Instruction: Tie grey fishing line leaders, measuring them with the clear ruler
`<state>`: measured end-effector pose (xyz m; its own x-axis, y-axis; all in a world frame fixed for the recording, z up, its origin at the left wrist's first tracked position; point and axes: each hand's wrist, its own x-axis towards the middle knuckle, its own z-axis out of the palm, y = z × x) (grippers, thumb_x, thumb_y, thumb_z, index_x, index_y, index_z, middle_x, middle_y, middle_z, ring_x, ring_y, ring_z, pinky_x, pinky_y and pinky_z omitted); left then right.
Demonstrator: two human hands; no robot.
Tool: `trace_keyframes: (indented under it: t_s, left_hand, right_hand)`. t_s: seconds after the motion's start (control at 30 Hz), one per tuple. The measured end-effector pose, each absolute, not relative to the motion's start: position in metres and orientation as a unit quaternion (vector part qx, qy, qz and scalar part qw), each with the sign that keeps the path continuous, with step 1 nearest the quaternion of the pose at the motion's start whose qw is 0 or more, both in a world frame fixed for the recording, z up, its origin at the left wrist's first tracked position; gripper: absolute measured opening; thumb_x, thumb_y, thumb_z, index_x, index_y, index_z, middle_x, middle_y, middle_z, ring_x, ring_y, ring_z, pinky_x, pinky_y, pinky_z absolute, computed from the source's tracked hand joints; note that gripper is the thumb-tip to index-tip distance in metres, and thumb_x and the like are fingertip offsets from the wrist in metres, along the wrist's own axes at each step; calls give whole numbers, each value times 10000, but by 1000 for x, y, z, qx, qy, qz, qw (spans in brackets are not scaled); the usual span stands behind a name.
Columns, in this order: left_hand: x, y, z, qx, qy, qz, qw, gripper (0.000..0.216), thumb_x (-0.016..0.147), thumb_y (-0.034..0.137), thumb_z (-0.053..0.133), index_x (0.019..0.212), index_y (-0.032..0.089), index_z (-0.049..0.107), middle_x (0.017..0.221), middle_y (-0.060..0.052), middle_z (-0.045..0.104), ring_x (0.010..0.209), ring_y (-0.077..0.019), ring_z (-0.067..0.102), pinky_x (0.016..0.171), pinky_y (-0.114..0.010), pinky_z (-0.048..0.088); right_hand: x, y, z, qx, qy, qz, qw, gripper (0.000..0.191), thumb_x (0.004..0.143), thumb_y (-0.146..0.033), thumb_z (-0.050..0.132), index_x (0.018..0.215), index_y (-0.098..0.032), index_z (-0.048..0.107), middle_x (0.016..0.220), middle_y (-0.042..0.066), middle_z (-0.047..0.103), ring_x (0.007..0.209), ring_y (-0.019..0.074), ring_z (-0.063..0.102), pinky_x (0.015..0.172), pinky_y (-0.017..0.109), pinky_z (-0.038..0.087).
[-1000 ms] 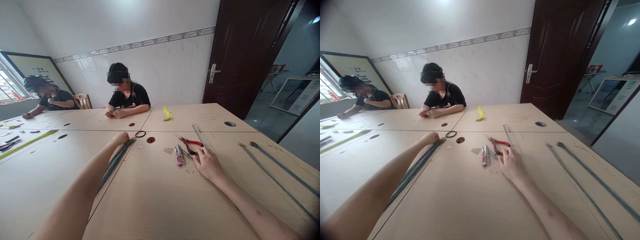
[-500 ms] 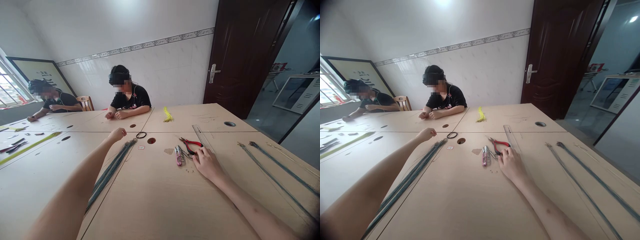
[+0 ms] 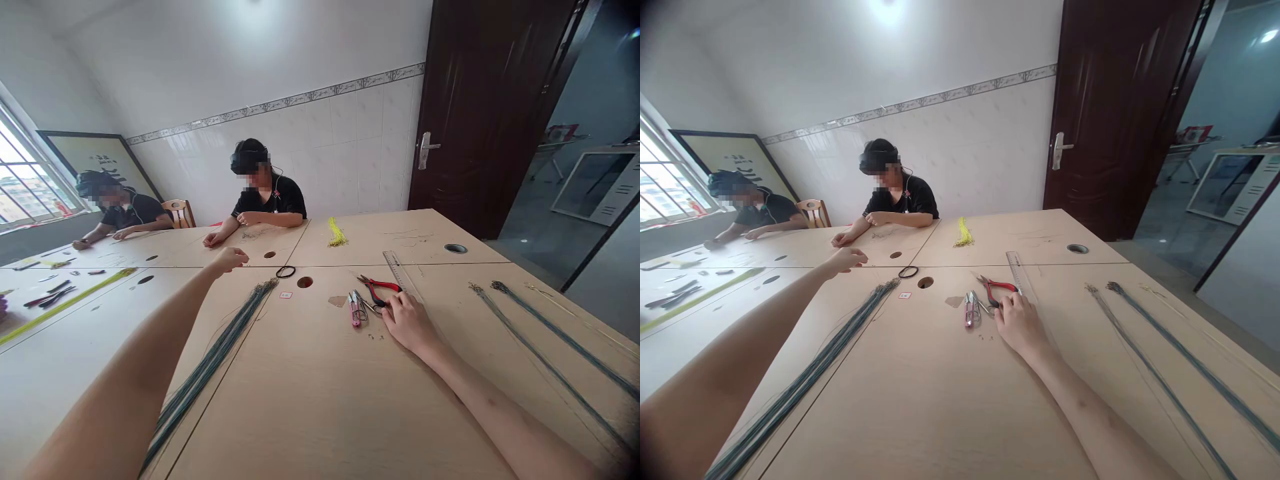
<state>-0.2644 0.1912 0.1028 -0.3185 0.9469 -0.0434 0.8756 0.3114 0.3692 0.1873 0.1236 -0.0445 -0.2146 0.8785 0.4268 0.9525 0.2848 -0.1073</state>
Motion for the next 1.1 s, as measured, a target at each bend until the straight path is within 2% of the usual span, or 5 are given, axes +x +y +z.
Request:
trace_keyframes:
  t_s: [0.2, 0.5, 0.77, 1.0, 1.1]
  left_hand:
    - [-262, 177, 99, 569, 799, 128, 149, 241, 917, 292, 563, 1087, 125, 594, 1033, -73, 634, 848, -174, 637, 721, -342, 559]
    - [-246, 160, 108, 581, 798, 127, 97, 228, 914, 298, 566, 1062, 130, 608, 1026, -63, 637, 850, -181, 636, 725, -341, 558]
    - [-225, 122, 151, 642, 729, 239, -8, 249, 915, 323, 563, 1034, 110, 608, 967, -51, 639, 808, -175, 637, 699, -332, 553]
    - [-229, 92, 206, 660, 654, 356, -104, 223, 897, 303, 592, 1034, 128, 603, 998, -47, 627, 871, -171, 624, 783, -359, 530]
    - [-229, 86, 232, 643, 636, 408, -124, 205, 890, 299, 604, 1002, 127, 605, 957, -32, 627, 839, -156, 622, 767, -339, 526]
  right_hand:
    - [187, 123, -43, -594, -773, -84, 208, 230, 915, -344, 536, 1001, -141, 600, 1018, 56, 615, 912, 172, 599, 800, 369, 509]
    - [187, 120, -39, -595, -774, -75, 202, 235, 913, -344, 540, 1012, -140, 602, 1031, 59, 617, 932, 179, 600, 818, 384, 506]
    - [187, 119, -37, -597, -775, -60, 199, 246, 914, -344, 540, 1037, -139, 599, 1054, 64, 617, 955, 186, 601, 837, 396, 504]
    - [187, 119, -36, -600, -774, -48, 193, 245, 914, -338, 542, 1049, -142, 602, 1079, 69, 617, 975, 188, 602, 849, 400, 507]
    - [188, 118, -35, -603, -773, -45, 192, 251, 915, -338, 542, 1064, -143, 598, 1095, 72, 614, 982, 191, 601, 851, 403, 507]
